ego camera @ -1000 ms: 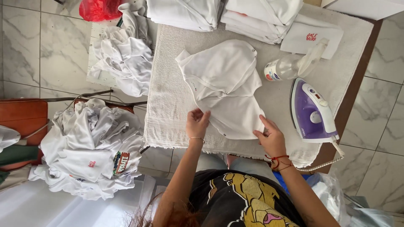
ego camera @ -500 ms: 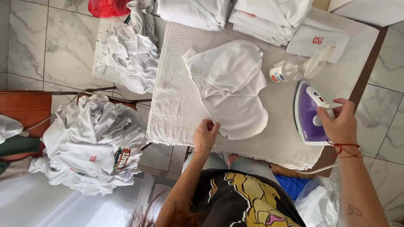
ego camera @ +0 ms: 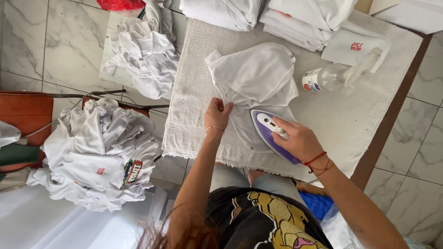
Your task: The person is ironing and folding white baby onesies on a table covered with a towel.
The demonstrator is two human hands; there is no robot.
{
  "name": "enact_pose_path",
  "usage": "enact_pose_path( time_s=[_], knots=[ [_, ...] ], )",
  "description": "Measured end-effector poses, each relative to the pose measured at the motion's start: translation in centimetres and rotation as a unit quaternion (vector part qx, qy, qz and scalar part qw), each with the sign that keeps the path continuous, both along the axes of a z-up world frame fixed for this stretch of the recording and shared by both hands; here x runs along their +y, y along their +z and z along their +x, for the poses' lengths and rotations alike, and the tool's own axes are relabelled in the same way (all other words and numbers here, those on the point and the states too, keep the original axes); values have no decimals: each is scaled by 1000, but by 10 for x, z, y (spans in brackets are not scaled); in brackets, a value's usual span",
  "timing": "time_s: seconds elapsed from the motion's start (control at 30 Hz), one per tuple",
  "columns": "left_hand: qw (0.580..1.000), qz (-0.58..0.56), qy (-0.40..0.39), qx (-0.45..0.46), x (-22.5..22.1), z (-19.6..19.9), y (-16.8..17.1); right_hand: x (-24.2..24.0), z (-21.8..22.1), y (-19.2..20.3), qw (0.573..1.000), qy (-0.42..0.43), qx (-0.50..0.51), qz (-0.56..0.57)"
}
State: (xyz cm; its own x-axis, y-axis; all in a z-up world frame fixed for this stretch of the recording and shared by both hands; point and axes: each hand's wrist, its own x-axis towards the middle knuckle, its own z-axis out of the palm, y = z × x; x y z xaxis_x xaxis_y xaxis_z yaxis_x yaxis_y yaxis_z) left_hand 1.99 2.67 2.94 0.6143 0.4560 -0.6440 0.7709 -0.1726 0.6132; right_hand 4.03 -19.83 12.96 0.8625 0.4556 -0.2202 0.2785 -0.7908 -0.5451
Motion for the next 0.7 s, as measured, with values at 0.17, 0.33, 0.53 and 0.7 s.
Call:
enact_pose_path(
  time_s=[0.17, 0.33, 0.53, 0.7],
  knots=[
    [994, 7, 28, -108, 4, -14, 20, 19, 16, -28, 997, 57, -48, 21],
    [970, 107, 56, -210, 8, -21, -19, 71, 16, -43, 991, 104, -48, 73],
    [986, 62, 35, -151, 23, -22, -18, 19, 17, -20, 994, 102, -11, 33],
    [1000, -3, 1, -14, -12, -49, 37, -1, 18, -19, 998, 60, -7, 7]
  ],
)
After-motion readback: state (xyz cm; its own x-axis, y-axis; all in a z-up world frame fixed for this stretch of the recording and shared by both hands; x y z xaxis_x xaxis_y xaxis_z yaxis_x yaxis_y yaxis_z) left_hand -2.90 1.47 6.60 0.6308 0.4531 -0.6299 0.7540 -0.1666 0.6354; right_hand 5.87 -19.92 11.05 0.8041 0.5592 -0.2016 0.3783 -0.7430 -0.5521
